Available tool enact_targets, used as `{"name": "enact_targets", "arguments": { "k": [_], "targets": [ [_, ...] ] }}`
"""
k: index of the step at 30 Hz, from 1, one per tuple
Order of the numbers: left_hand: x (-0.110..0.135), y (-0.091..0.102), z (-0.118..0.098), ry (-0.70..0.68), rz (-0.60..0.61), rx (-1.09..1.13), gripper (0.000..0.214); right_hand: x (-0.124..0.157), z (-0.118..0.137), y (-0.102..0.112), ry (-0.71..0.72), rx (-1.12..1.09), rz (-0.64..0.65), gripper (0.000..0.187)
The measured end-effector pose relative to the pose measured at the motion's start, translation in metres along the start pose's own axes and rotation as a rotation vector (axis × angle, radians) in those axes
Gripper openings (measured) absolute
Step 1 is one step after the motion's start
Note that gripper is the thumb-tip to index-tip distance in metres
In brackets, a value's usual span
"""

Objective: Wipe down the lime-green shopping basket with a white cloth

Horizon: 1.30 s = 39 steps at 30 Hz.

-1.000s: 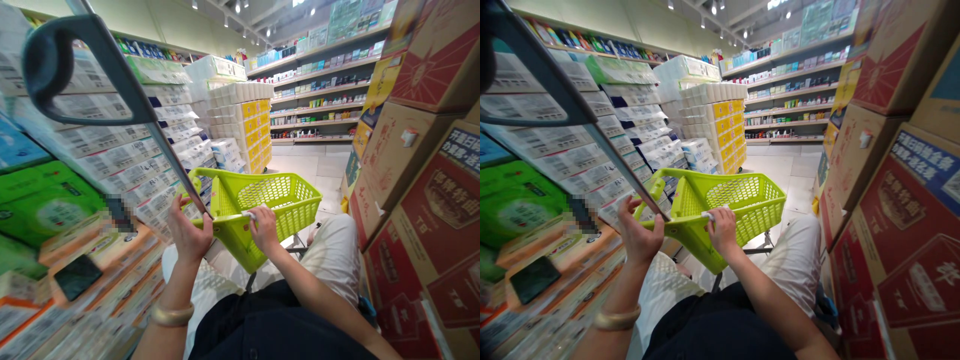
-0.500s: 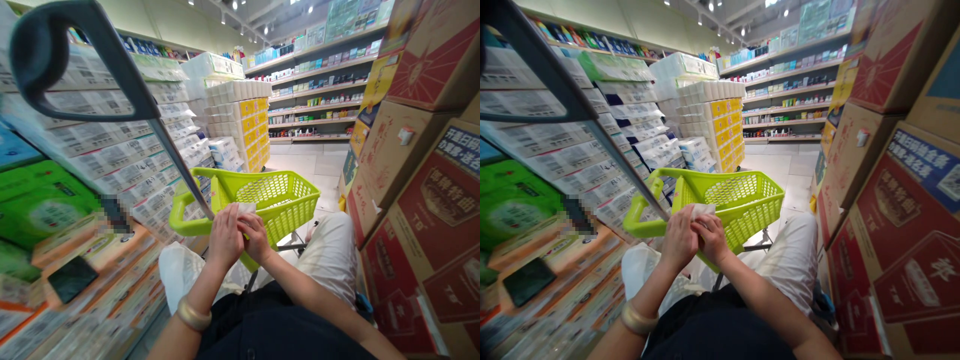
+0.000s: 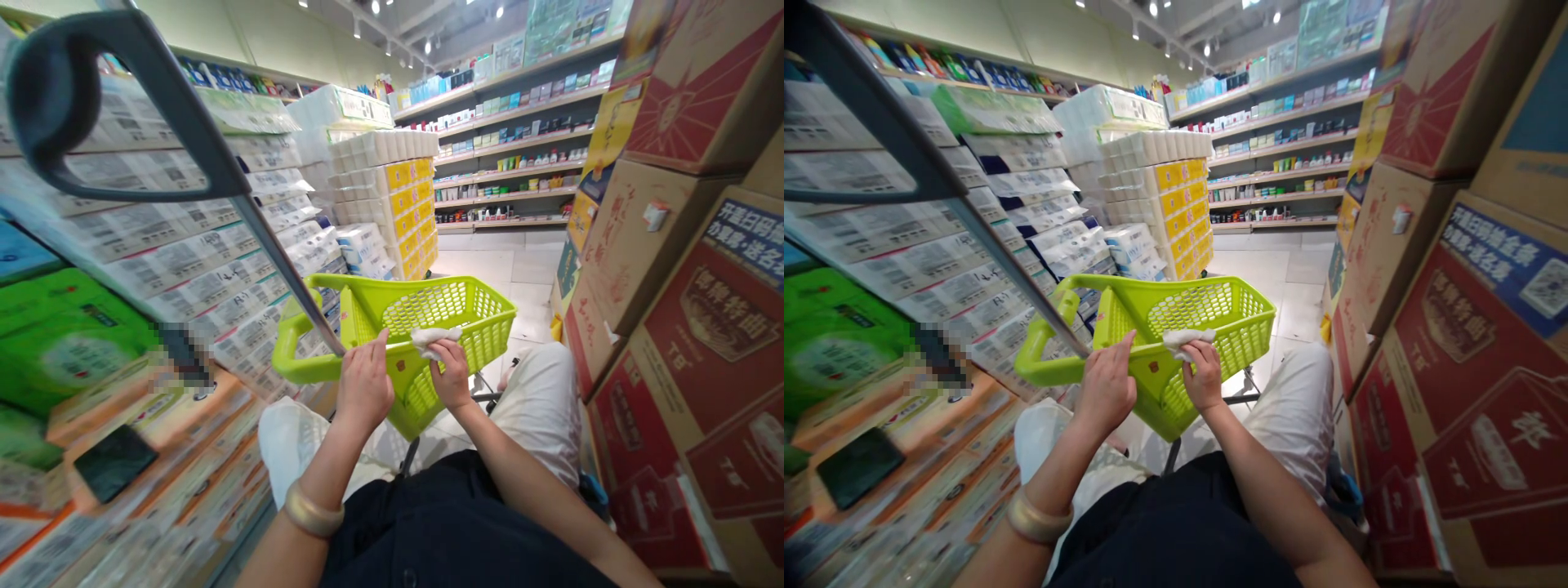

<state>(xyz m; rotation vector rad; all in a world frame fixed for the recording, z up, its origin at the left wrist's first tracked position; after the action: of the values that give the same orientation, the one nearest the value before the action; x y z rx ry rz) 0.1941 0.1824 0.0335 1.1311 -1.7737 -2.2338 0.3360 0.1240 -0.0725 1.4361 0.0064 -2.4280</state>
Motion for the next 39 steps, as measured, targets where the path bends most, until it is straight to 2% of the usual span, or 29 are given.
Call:
{"name": "enact_targets", "arguments": {
  "k": [2, 6, 8, 10, 12, 15, 18, 21, 23, 26, 29, 32, 35, 39],
  "targets": [
    [-0.001, 0.0, 0.0, 0.006, 0.006, -0.006, 0.069, -0.003, 0.017, -0.008, 0.016, -0.011, 0.022, 0.026],
    [-0.001, -0.001, 0.0, 0.017, 0.007, -0.004, 0.064, -0.008, 0.07, -0.035, 0.15, -0.119, 0.133, 0.024],
    [-0.001, 0.0, 0.001, 0.02, 0.006, -0.006, 0.063, -0.008, 0.081, -0.042, 0.195, -0.142, 0.175, 0.025],
    [-0.001, 0.0, 0.003, 0.018, 0.008, -0.014, 0.063, -0.007, 0.075, -0.04, 0.226, -0.133, 0.225, 0.028],
    [0.0, 0.0, 0.005, 0.017, 0.009, -0.025, 0.065, -0.006, 0.054, -0.03, 0.191, -0.093, 0.24, 0.03],
    [0.001, 0.001, 0.007, 0.027, 0.001, -0.029, 0.066, -0.013, 0.015, -0.003, 0.014, -0.022, 0.172, 0.024],
    [0.002, 0.002, 0.008, 0.039, -0.019, -0.031, 0.065, -0.029, -0.009, 0.016, -0.165, -0.129, 0.165, 0.018],
    [0.005, 0.003, 0.009, 0.048, -0.039, -0.041, 0.065, -0.05, -0.015, 0.012, -0.295, -0.362, 0.302, 0.021],
    [0.007, 0.003, 0.01, 0.051, -0.053, -0.046, 0.064, -0.061, -0.013, 0.003, -0.31, -0.365, 0.404, 0.02],
    [0.011, 0.003, 0.012, 0.049, -0.072, -0.061, 0.064, -0.07, -0.003, -0.009, -0.188, -0.104, 0.439, 0.014],
    [0.014, 0.003, 0.013, 0.042, -0.083, -0.078, 0.063, -0.065, 0.022, -0.021, -0.025, 0.111, 0.42, 0.016],
    [0.016, 0.004, 0.014, 0.043, -0.085, -0.084, 0.063, -0.052, 0.048, -0.032, 0.056, 0.127, 0.434, 0.016],
    [0.017, 0.005, 0.014, 0.053, -0.09, -0.09, 0.063, -0.041, 0.065, -0.039, 0.113, 0.051, 0.45, 0.018],
    [0.018, 0.005, 0.013, 0.041, -0.099, -0.091, 0.062, -0.042, 0.064, -0.03, 0.126, 0.063, 0.37, 0.021]
  ]
}}
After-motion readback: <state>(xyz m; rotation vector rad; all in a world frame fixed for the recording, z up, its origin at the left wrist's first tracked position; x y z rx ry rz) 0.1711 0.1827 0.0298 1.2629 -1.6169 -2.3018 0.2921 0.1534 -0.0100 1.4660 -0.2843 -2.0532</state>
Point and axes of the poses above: each hand's wrist, its own x-axis away from the middle knuckle, its own y-axis out of the back of the hand, z = x × y, the point moved 6 cm from there along -x, towards the middle knuckle, and after that the axes turned 3 degrees about y, right-handed, at the moved point
